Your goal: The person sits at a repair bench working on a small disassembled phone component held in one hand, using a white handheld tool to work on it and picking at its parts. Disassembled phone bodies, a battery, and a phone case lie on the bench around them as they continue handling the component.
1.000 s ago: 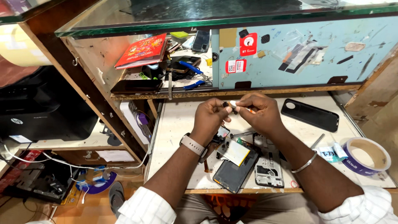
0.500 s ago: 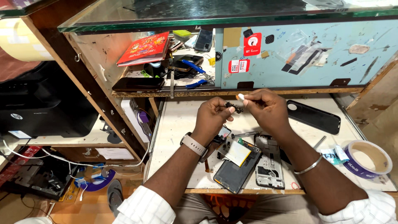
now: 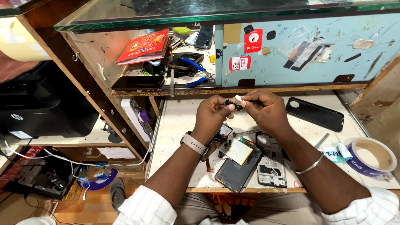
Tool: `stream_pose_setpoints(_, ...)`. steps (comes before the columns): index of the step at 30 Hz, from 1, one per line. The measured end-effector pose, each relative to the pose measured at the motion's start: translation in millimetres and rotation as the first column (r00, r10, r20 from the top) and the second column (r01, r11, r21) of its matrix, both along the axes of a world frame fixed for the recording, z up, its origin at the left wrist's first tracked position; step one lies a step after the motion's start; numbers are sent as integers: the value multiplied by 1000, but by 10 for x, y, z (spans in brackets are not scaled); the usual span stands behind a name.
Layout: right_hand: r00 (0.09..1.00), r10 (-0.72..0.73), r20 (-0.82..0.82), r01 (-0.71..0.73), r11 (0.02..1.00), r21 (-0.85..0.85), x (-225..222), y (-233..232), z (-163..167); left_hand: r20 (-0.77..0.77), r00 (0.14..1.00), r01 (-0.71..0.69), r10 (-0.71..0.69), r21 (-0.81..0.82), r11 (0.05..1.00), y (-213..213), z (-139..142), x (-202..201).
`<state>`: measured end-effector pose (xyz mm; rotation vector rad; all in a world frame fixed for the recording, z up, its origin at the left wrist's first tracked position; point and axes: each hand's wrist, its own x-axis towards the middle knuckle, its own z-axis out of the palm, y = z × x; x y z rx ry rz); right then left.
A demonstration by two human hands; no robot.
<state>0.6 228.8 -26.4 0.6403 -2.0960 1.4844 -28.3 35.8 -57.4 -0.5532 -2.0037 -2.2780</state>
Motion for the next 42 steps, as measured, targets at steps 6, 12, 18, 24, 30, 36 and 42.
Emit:
stream_pose_setpoints(6, 1000, -5, 5, 5, 1000, 12, -22, 14, -17, -46, 999, 29, -29, 12, 1000, -15, -21, -20)
stream_pose_setpoints(12, 1000, 4, -2, -4, 1000, 29, -34, 22, -24, -29, 998, 60, -60, 8, 998, -15, -10, -10)
stream_pose_setpoints(18, 999, 14, 31, -14, 1000, 17, -22, 24, -24, 0, 998, 63, -63, -17, 998, -29, -2, -6)
stream_pose_setpoints(24, 998, 36, 56, -36, 999, 1, -24, 20, -15, -68, 992, 114, -108, 93, 989, -3, -44, -31)
stream_pose_setpoints(30, 998, 35, 43, -36, 999, 16, -18, 7, -15, -47, 999, 23, -21, 50, 998, 21, -68, -25)
stream_pose_setpoints(36, 999, 28, 31, -28, 1000, 11, -31, -4, -15, -18, 1000, 6, -5, 60, 998, 57, -52, -16)
stream_pose_setpoints(42, 999, 25, 43, -25, 1000, -6, -36, -10, -36, 4, 1000, 21, -21, 40, 999, 59, -39, 6)
